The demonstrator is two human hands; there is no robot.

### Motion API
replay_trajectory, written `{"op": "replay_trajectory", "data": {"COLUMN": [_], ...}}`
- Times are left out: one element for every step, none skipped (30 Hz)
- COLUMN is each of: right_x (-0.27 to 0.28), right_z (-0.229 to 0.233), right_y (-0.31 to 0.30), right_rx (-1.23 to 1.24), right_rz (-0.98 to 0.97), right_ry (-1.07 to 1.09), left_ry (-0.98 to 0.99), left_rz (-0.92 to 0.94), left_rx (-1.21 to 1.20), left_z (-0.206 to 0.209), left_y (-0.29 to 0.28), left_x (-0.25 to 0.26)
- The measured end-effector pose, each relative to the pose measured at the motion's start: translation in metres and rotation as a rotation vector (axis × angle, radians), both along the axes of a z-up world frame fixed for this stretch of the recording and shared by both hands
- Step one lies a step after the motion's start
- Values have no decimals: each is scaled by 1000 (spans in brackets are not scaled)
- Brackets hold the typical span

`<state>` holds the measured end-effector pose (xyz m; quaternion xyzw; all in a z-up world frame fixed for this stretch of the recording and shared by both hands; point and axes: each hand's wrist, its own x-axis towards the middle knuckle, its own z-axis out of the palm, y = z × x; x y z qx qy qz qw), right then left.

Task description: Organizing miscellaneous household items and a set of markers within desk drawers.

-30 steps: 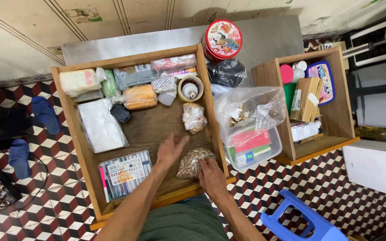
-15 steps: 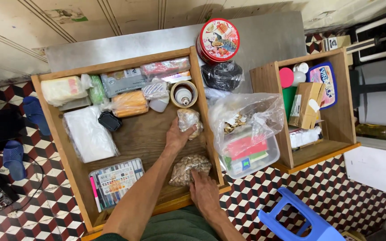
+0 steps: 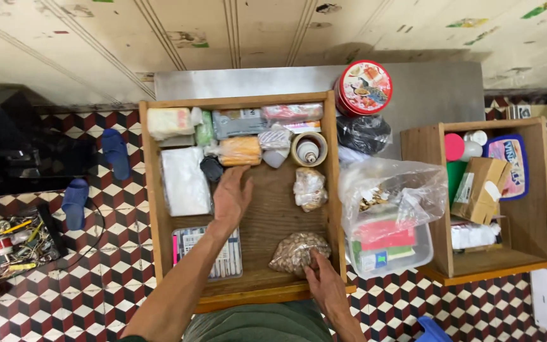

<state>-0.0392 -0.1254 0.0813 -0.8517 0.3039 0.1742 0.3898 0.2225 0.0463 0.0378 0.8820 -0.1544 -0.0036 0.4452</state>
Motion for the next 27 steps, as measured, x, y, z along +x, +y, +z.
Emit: {"op": "replay_trajectory", "data": {"right_x": [-1,-6,-12,-19,-26,-28,-30,-29,-27,-25,-22,-22,-20,-20,-19,-18,-16,-15,-15,-14,-13,-13,-12,-13,-11,-11,-10], "right_z": [-9,-17,-25,-35,-44,-54,-52,-53,-54,-52,-50,-46,-43,-40,-36,-34,-31,-29,-29,-28,-26,-26,-26,-25,-24,-23,-23], "right_y": [-1,-2,-3,-5,-7,-9,-11,-11,-10,-9,-8,-9,-7,-7,-6,-5,-3,-3,-2,-1,-1,-1,-3,-2,-1,0,0], "right_rx": [0,14,28,25,28,35,36,42,47,52,46,35,35,36,37,35,48,60,56,65,73,67,66,67,64,67,71], "right_rz": [6,-39,-84,-92,-122,-143,-142,-163,-184,-176,-191,-209,-205,-210,-216,-214,-228,-243,-242,-250,-258,-265,-260,-257,-266,-267,-269], "right_ry": [-5,-5,-6,1,-27,-60,-60,-44,-28,-35,-15,8,5,11,17,15,28,42,40,51,62,60,58,60,62,57,51], "left_ry": [-5,-77,-150,-143,-149,-162,-161,26,214,207,188,173,170,92,14,13,63,114,112,160,207,204,195,189,189,190,192], "left_rz": [6,-4,-15,-23,11,55,56,142,226,234,264,290,294,245,196,197,127,55,55,21,-12,-20,-14,-10,-20,-9,2], "left_rx": [0,52,104,100,100,104,105,90,73,76,85,91,91,137,182,180,267,353,348,429,509,504,514,528,526,547,569], "left_z": [0,-1,-3,-2,-1,1,2,2,3,3,2,1,7,13,19,14,8,3,-1,-4,-8,-11,-14,-17,-10,-4,2], "left_y": [9,17,23,28,32,38,40,45,51,58,65,69,71,71,72,73,75,75,75,74,73,73,73,75,73,72,71], "left_x": [6,9,12,11,10,12,8,6,5,4,3,1,5,8,11,17,24,31,34,39,43,45,46,47,45,42,39]}}
